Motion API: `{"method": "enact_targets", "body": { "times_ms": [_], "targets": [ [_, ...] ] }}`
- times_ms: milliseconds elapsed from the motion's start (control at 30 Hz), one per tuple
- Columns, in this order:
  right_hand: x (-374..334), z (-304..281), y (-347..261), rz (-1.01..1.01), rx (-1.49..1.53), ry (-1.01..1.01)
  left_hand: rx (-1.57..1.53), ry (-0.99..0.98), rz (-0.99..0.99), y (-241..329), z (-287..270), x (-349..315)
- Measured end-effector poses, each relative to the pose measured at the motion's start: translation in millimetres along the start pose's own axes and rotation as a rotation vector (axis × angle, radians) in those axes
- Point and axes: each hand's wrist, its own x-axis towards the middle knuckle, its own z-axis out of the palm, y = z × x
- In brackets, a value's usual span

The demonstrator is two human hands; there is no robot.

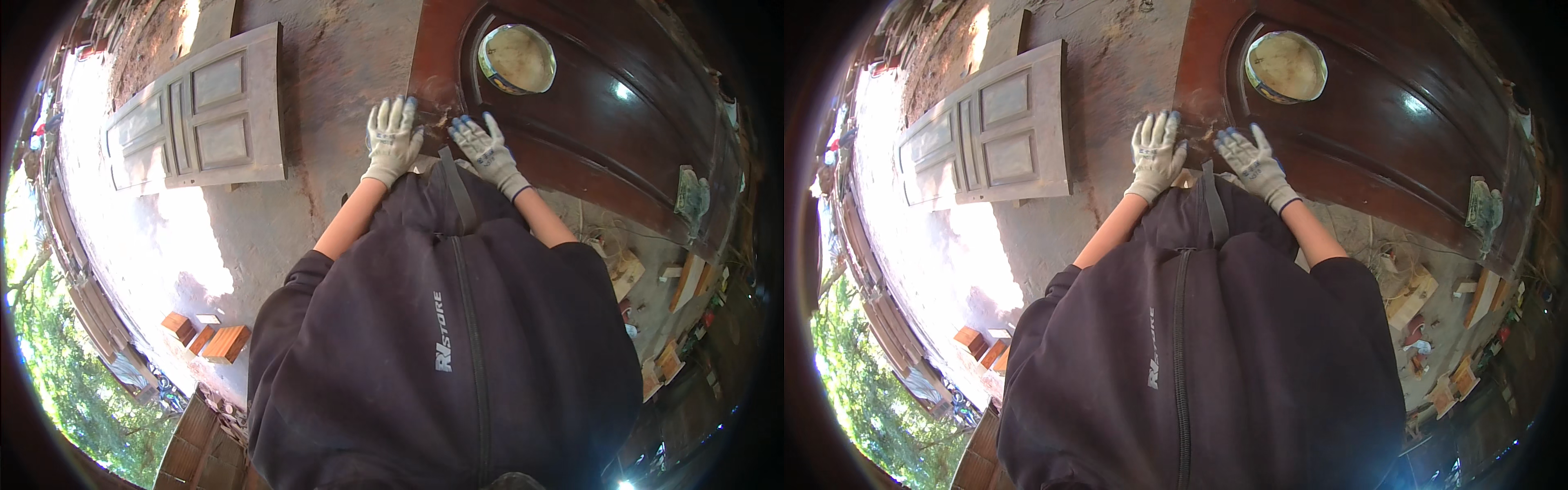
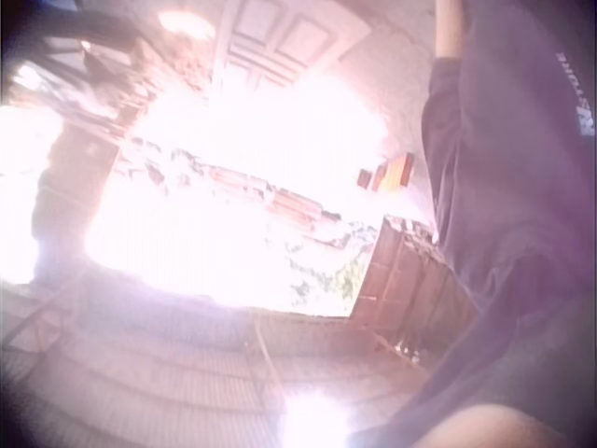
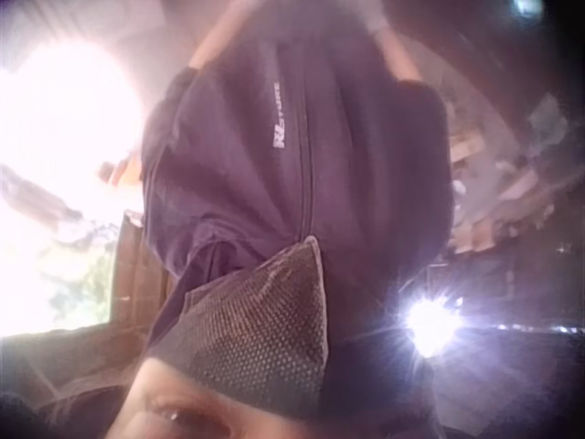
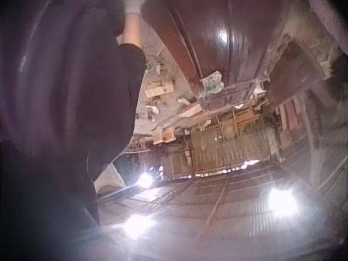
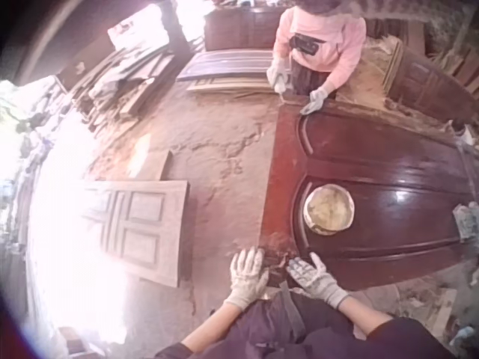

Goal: The person applies a wood filler paste to a large wooden door using a putty knife, smoothing it into the surface. They also use a small bottle to apply a liquid to the treated area. Another person is visible working on the same door in the background.

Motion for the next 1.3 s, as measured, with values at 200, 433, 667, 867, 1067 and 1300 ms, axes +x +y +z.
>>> {"method": "enact_targets", "body": {
  "times_ms": [200, 433, 667, 867, 1067, 1300],
  "targets": [
    [38.8, 7.2, -17.4, -0.145, -0.085, -0.061, 0.004, -0.008, -0.077, -7.6, 1.8, -14.9],
    [23.7, -2.6, -7.5, 0.023, 0.007, -0.083, 0.012, 0.009, -0.096, -9.9, 2.8, -21.9],
    [38.1, -11.0, -14.1, 0.133, -0.030, -0.112, -0.176, -0.185, -0.301, -24.6, 15.4, -39.9],
    [84.6, 9.5, -29.7, 0.041, -0.010, -0.059, -0.563, -0.305, -0.481, -22.5, 19.1, -36.4],
    [87.3, -0.7, -23.2, -0.027, -0.063, 0.001, -0.607, -0.232, -0.529, -19.6, 18.4, -32.0],
    [35.6, 2.8, -4.7, -0.206, -0.083, -0.046, -0.641, -0.222, -0.519, -17.9, 21.7, -33.0]
  ]
}}
